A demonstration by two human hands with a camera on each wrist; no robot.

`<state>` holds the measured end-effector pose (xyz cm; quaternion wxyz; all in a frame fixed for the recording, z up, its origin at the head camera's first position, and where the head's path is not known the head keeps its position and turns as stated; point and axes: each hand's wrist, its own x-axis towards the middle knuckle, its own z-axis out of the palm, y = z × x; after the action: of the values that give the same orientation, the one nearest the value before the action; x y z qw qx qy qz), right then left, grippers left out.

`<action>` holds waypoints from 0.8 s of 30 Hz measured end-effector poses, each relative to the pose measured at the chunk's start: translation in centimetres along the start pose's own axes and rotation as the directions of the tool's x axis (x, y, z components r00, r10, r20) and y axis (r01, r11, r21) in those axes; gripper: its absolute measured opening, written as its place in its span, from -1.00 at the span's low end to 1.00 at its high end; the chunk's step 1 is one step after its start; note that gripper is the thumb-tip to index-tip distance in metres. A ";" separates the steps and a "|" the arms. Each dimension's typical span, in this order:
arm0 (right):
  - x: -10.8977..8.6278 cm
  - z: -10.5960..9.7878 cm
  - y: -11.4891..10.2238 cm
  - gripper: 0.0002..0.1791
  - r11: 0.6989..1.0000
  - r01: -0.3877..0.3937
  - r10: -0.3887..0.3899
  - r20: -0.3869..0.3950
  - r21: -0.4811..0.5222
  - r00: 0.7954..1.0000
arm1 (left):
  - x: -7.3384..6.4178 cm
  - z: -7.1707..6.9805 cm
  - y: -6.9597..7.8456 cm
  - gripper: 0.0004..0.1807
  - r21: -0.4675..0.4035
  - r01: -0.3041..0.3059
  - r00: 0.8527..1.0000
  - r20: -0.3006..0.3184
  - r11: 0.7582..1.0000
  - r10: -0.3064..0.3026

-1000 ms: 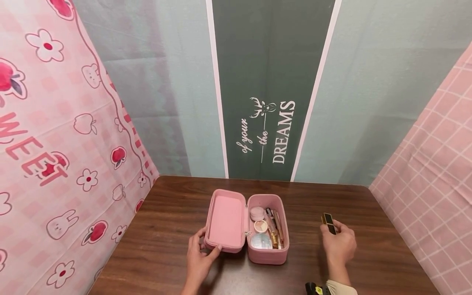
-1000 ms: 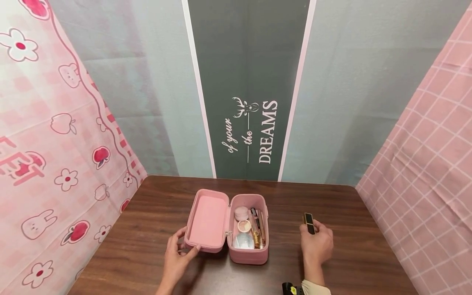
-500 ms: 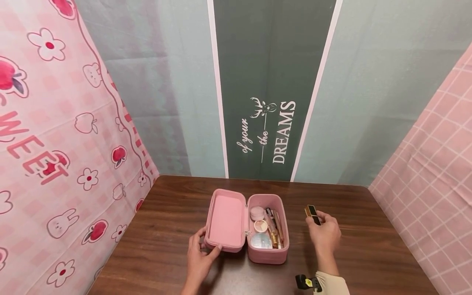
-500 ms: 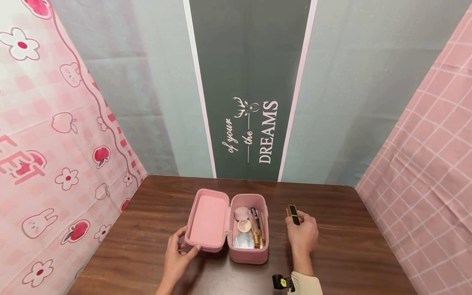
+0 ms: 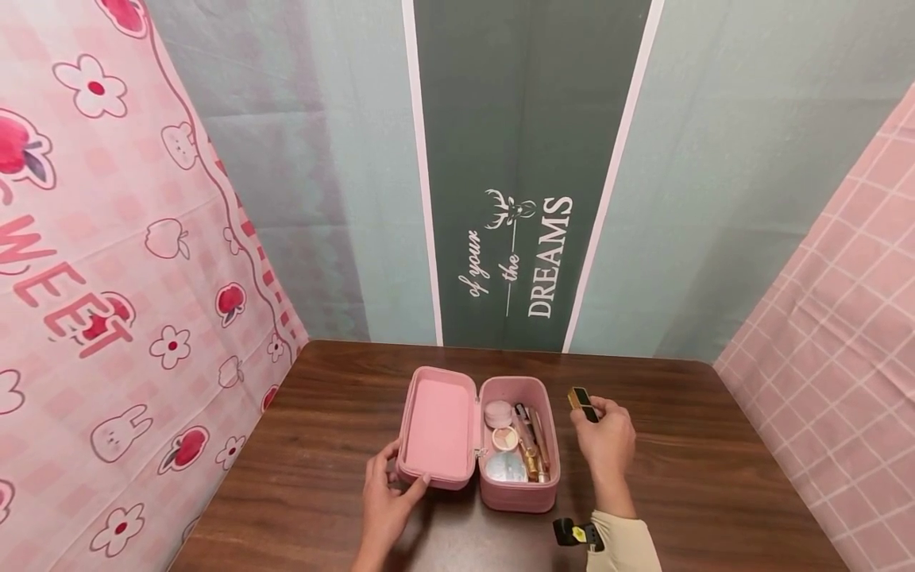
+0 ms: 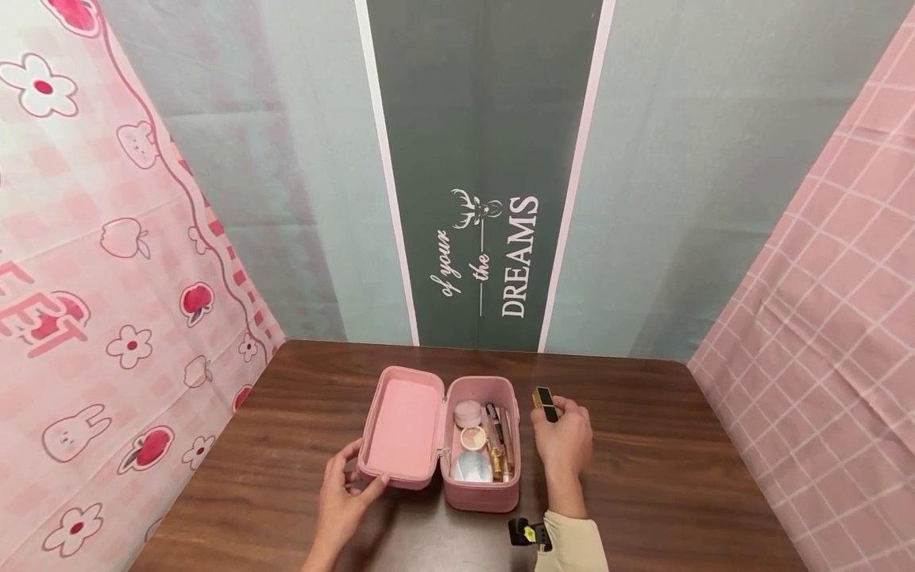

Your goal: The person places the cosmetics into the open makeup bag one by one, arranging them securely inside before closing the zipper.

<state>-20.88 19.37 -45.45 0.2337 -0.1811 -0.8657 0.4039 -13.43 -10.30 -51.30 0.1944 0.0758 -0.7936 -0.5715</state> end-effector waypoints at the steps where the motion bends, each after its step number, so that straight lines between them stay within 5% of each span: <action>1: 0.0 0.1 -0.2 -0.63 1.000 -0.002 0.002 0.008 -0.001 1.000 | 0.0 0.0 0.0 -0.29 -0.002 -0.003 1.000 -0.003 1.000 0.003; 14: 0.1 1.6 -1.3 -0.63 1.000 0.018 -0.017 0.044 -0.021 0.999 | 0.1 0.0 0.2 -0.30 -0.014 -0.013 1.000 0.001 1.000 0.013; 24: 0.5 2.0 -2.2 -0.60 0.994 0.055 -0.041 0.147 -0.095 0.988 | 0.0 0.0 0.1 -0.29 -0.014 -0.001 1.000 0.006 1.000 0.001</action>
<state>-22.67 17.10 -44.73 0.1708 -0.1418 -0.9035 0.3667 -13.40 -10.29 -51.21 0.1928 0.0721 -0.7904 -0.5769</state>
